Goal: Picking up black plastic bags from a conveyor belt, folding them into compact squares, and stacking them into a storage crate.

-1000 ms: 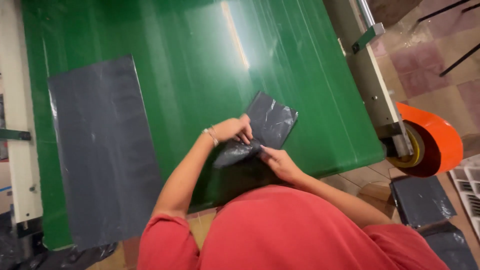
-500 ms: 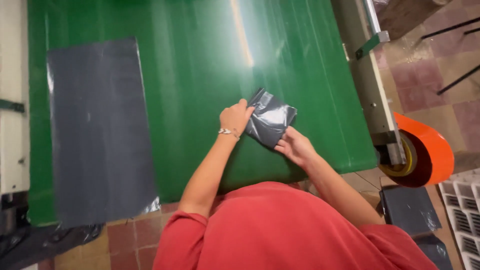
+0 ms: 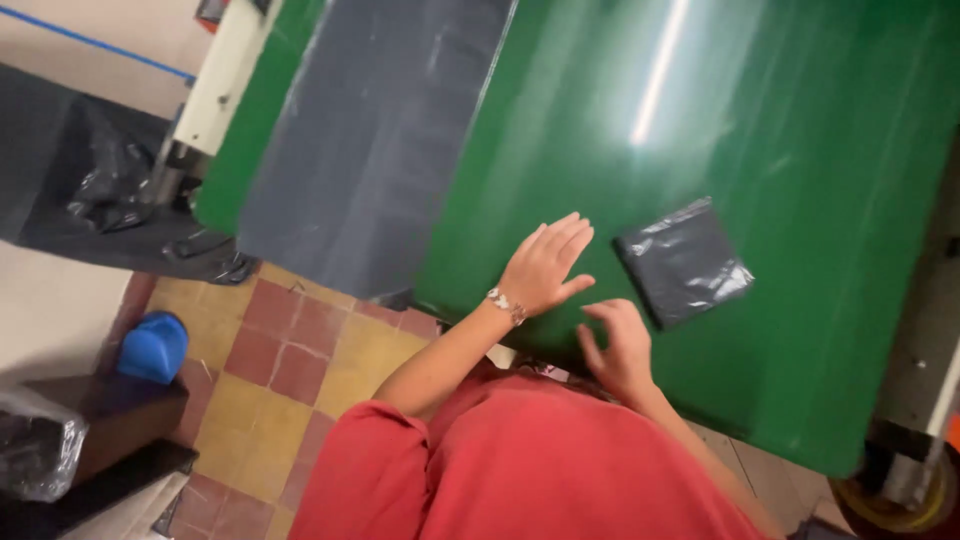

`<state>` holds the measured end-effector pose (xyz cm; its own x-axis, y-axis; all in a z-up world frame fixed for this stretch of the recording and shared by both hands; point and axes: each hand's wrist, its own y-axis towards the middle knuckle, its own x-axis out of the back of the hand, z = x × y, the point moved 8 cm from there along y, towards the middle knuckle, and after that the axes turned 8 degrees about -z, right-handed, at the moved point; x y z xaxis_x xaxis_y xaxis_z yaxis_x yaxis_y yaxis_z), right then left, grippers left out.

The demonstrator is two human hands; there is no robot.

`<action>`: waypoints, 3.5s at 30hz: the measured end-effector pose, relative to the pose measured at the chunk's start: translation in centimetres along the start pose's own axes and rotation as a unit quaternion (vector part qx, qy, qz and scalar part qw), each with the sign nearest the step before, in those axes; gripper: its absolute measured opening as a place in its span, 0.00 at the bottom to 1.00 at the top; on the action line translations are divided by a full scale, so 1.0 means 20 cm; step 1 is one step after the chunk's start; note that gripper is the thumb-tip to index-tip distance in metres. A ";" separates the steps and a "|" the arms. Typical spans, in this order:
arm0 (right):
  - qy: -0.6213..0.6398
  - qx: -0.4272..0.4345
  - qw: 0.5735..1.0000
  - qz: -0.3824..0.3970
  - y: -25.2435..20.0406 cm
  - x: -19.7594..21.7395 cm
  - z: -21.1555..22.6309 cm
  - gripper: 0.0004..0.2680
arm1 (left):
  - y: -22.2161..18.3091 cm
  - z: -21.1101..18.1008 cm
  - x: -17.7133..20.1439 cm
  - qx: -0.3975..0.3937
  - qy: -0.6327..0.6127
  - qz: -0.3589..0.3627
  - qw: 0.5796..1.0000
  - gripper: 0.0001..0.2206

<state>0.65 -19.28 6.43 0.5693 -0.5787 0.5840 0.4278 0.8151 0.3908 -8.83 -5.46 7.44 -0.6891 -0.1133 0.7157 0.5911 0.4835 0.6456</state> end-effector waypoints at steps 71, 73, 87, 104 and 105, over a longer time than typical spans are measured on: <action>-0.172 0.174 0.964 -0.101 1.32 -1.34 0.52 0.10 | 0.02 3.22 -0.03 0.565 -0.500 0.034 0.655 0.20; -0.163 0.156 0.972 -0.064 1.33 -1.31 0.54 0.09 | 0.22 2.96 0.23 0.528 -0.366 0.031 0.766 0.22; -0.255 0.055 0.964 0.052 1.54 -1.76 0.58 0.35 | 0.44 2.12 0.18 0.047 0.107 0.264 0.958 0.42; -0.137 0.200 0.967 0.081 1.14 -2.06 0.87 0.34 | 0.02 2.18 0.45 -0.411 0.090 0.142 0.896 0.06; -0.136 0.195 0.968 0.084 1.09 -2.07 0.86 0.34 | -0.02 2.17 0.43 -0.410 0.085 0.145 0.896 0.06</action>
<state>-25.66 22.82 3.08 0.3786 -0.4519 0.8077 0.0167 0.8759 0.4822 -33.13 31.06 1.76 -0.4237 -0.2509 0.8704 0.8926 -0.2788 0.3542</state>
